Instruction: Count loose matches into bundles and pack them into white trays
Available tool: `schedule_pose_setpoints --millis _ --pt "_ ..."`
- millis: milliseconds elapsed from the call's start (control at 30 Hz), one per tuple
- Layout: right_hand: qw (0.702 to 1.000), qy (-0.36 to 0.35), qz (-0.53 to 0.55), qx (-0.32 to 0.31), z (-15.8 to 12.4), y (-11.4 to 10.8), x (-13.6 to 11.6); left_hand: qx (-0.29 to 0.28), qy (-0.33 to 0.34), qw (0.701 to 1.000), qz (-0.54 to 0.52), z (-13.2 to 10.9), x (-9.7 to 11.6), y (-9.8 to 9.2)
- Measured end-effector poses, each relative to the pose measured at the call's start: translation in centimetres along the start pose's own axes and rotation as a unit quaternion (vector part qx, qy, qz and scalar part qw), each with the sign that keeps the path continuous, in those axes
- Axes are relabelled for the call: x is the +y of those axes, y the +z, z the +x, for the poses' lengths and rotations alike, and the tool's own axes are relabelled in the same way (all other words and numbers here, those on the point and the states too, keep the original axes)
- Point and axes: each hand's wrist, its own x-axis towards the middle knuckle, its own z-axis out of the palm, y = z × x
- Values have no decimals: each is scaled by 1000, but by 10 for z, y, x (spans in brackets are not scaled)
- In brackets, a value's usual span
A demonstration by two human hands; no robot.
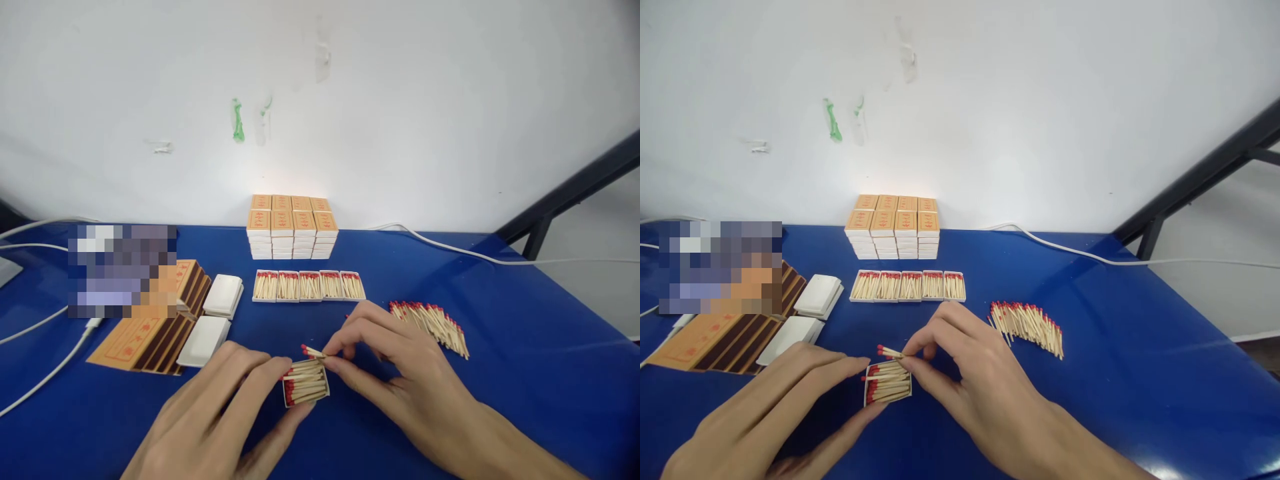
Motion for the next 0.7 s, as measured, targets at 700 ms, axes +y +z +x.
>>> schedule_pose_setpoints --millis 700 --pt "1000 9 -27 9 -1 -3 -4 -98 -37 980 -168 16 -6 2"
